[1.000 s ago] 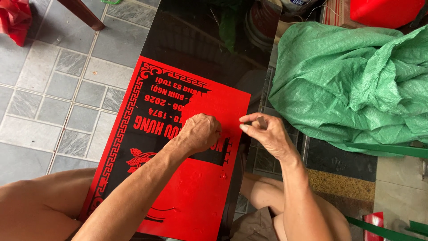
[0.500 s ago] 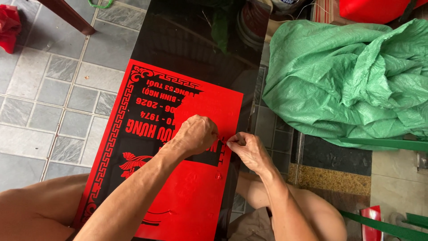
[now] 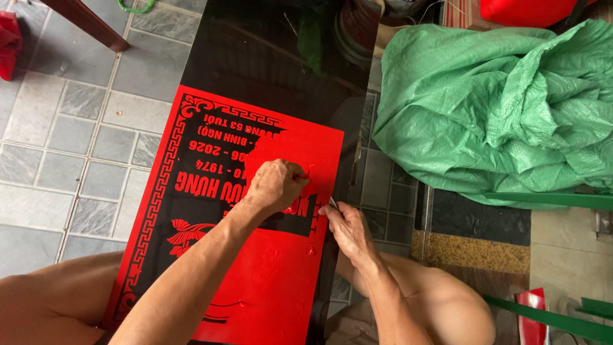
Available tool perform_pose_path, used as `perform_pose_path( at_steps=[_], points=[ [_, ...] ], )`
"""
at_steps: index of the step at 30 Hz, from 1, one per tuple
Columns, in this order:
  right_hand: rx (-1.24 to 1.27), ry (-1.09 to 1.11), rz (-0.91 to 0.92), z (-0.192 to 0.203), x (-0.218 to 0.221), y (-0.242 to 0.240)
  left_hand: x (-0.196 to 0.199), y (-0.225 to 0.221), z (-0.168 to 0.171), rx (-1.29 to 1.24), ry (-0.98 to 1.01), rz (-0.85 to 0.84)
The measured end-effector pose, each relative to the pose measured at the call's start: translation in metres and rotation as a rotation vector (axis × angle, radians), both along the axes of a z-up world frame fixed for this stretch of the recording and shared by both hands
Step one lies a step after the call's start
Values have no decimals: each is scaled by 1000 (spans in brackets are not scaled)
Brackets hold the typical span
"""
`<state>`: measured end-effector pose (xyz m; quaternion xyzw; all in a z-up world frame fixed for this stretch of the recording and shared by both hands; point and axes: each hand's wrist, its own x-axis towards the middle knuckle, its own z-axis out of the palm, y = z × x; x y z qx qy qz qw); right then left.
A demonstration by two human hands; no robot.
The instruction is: Peel a red vinyl sticker from a black board.
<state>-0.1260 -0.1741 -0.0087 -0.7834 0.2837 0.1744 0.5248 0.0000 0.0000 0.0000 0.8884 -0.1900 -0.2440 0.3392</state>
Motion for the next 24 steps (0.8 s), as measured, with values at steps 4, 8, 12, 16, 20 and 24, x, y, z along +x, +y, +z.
perform_pose_path(
  at_steps=[4,8,12,16,20,24],
  points=[
    [38,-82,-3,5,-5,12,-1,-1,9,36,81,-2],
    [17,-127,-31,8,1,17,4,3,27,108,84,-137],
    [40,-66,-18,-5,-5,14,-5,8,27,116,91,-163],
    [118,-128,-65,-9,-7,14,-16,19,20,-45,20,-148],
    [296,-144,-175,-6,-5,12,-24,18,19,-88,11,-57],
    [187,-177,-168,-11,-3,6,-22,13,60,59,169,-13]
  ],
)
